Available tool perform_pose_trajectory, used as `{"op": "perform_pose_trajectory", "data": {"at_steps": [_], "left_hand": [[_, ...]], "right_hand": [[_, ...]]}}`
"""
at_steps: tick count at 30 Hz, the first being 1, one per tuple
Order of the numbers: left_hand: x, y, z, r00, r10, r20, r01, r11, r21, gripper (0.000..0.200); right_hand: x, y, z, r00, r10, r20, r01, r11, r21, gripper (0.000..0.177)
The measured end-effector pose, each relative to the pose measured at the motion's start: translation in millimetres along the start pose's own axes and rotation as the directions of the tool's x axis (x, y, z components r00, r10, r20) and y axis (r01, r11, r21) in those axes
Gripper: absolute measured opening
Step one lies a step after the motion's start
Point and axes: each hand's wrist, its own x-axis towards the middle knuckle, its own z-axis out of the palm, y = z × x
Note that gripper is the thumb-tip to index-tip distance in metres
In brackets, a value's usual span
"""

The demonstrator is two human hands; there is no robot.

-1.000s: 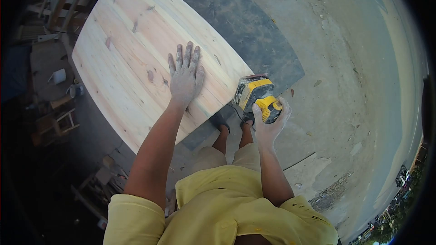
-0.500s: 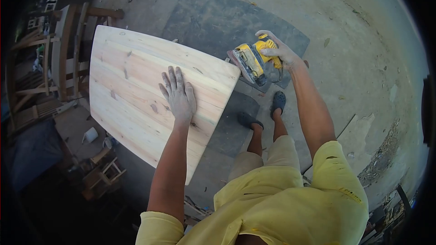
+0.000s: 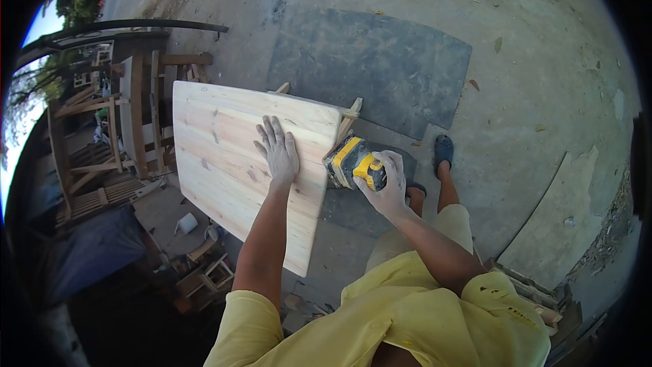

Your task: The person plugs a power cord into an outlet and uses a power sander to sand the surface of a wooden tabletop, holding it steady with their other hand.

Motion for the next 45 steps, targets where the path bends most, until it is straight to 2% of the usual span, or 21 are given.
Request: {"op": "perform_pose_trajectory", "data": {"at_steps": [3,4,10,11,13,15,17,18,19,20,21,23,29,33,35,36,38,39,41,43,45], "left_hand": [[9,52,-9,0.932,0.352,0.087,-0.356,0.934,0.04,0.07],[12,72,-9,0.872,0.489,-0.036,-0.489,0.872,0.003,0.067],[51,112,-22,0.861,0.505,0.059,-0.494,0.859,-0.138,0.021],[57,110,-13,0.844,0.529,-0.088,-0.536,0.831,-0.15,0.028],[65,108,-15,0.87,0.493,0.019,-0.48,0.854,-0.2,0.029],[61,106,-14,0.886,0.462,-0.037,-0.46,0.869,-0.181,0.033],[53,106,-25,0.939,0.329,0.1,-0.329,0.944,-0.021,0.038],[43,95,-17,0.952,0.3,0.062,-0.3,0.954,-0.011,0.038],[35,82,2,0.967,0.208,-0.145,-0.214,0.976,-0.028,0.04],[31,75,12,0.934,0.112,-0.339,-0.141,0.988,-0.062,0.05],[21,71,7,0.929,0.097,-0.358,-0.13,0.989,-0.068,0.05],[-6,46,-5,0.975,-0.209,-0.078,0.197,0.97,-0.143,0.063],[-121,-13,16,0.881,-0.458,-0.118,0.444,0.887,-0.129,0.07],[-183,10,29,0.863,-0.486,-0.135,0.462,0.869,-0.175,0.068],[-204,49,23,0.937,-0.336,-0.102,0.312,0.93,-0.197,0.066],[-215,73,15,0.993,-0.108,-0.044,0.098,0.979,-0.179,0.065],[-226,116,27,0.966,0.257,-0.027,-0.251,0.907,-0.338,0.063],[-226,140,43,0.923,0.374,-0.089,-0.369,0.794,-0.484,0.064],[-210,183,74,0.984,0.168,0.064,-0.066,0.669,-0.74,0.065],[-175,216,144,0.98,-0.192,0.044,0.139,0.514,-0.847,0.063],[-125,234,236,0.984,-0.135,-0.12,-0.01,0.622,-0.783,0.057]], "right_hand": [[-13,13,-40,0.988,0.121,0.091,-0.122,0.993,-0.001,0.064],[-14,18,-54,0.984,0.146,0.098,-0.144,0.989,-0.029,0.065],[10,15,-127,0.97,0.234,0.061,-0.22,0.958,-0.186,0.066],[16,9,-136,0.967,0.248,0.048,-0.235,0.953,-0.194,0.067],[28,0,-146,0.971,0.237,0.037,-0.227,0.958,-0.178,0.068],[40,-6,-147,0.979,0.199,0.05,-0.19,0.971,-0.146,0.072],[59,-14,-134,0.988,0.131,0.084,-0.121,0.986,-0.115,0.073],[65,-21,-124,0.984,0.145,0.103,-0.132,0.984,-0.12,0.074],[69,-28,-117,0.979,0.166,0.114,-0.151,0.98,-0.133,0.075],[73,-25,-101,0.99,0.046,0.136,-0.023,0.987,-0.161,0.074],[77,-29,-82,0.987,0.017,0.157,0.009,0.987,-0.158,0.073],[80,-41,-44,0.987,-0.041,0.156,0.062,0.989,-0.133,0.072],[114,-39,-9,0.989,-0.002,0.149,0.022,0.991,-0.133,0.069],[200,7,-11,0.894,0.227,0.386,-0.254,0.967,0.02,0.072],[235,-17,-16,0.702,0.309,0.642,-0.34,0.937,-0.079,0.075],[238,-32,-18,0.707,0.311,0.635,-0.343,0.936,-0.077,0.075],[224,-73,-14,0.818,0.114,0.563,0.156,0.899,-0.409,0.075],[212,-86,-13,0.824,0.117,0.555,0.151,0.898,-0.414,0.075],[187,-111,-8,0.801,-0.031,0.597,0.425,0.731,-0.533,0.072],[165,-132,1,0.74,0.011,0.672,0.458,0.723,-0.516,0.072],[147,-140,17,0.696,-0.006,0.718,0.531,0.678,-0.508,0.07]]}}
